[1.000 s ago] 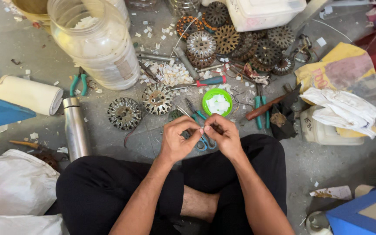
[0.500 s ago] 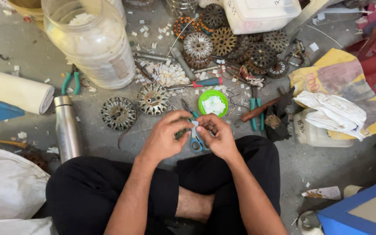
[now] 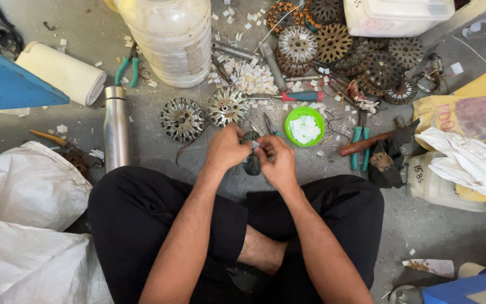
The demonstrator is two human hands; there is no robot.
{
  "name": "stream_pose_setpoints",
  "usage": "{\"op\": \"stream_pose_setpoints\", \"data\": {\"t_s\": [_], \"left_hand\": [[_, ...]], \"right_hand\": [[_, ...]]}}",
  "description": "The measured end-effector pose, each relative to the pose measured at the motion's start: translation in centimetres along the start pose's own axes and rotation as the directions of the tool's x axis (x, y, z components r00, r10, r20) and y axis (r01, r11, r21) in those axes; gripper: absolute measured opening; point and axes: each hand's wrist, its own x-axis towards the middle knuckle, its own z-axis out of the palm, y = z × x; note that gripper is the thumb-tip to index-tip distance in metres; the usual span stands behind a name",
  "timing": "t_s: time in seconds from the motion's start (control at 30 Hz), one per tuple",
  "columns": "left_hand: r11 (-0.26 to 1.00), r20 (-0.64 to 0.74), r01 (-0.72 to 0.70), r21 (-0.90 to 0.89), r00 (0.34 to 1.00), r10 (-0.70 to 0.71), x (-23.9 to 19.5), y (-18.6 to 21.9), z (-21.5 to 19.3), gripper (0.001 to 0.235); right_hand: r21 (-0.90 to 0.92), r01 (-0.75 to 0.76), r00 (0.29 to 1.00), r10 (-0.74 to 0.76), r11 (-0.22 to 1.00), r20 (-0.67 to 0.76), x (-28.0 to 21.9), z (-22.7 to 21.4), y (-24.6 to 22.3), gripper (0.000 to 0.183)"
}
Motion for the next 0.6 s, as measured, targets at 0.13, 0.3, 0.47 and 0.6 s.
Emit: {"op": "stream_pose_setpoints", "data": {"t_s": [0.13,0.3,0.47,0.6], "left_hand": [[1.000,-0.010,0.013,-0.020,1.000,-0.013,-0.5,0.3,-0.2,0.034],[0.999,0.027,0.017,0.033,0.999,-0.018,-0.4,0.5,0.1,0.026],[0.998,0.071,0.061,-0.008,0.996,-0.060,-0.9,0.9,-0.8,0.024],[0.988,0.170,0.152,-0.005,0.974,-0.149,-0.6,1.1,-1.7,0.023]], "right_hand": [[0.005,-0.118,0.993,0.118,0.993,0.010,-0.4,0.3,-0.8,0.014],[-0.029,-0.024,1.000,0.025,0.999,0.006,-0.6,0.2,-2.1,0.014],[-0.173,-0.016,1.000,0.021,0.985,0.023,-0.8,0.5,-3.0,0.012],[-0.006,-0.207,0.978,0.207,0.978,-0.013,-0.8,1.1,-2.0,0.020]]}}
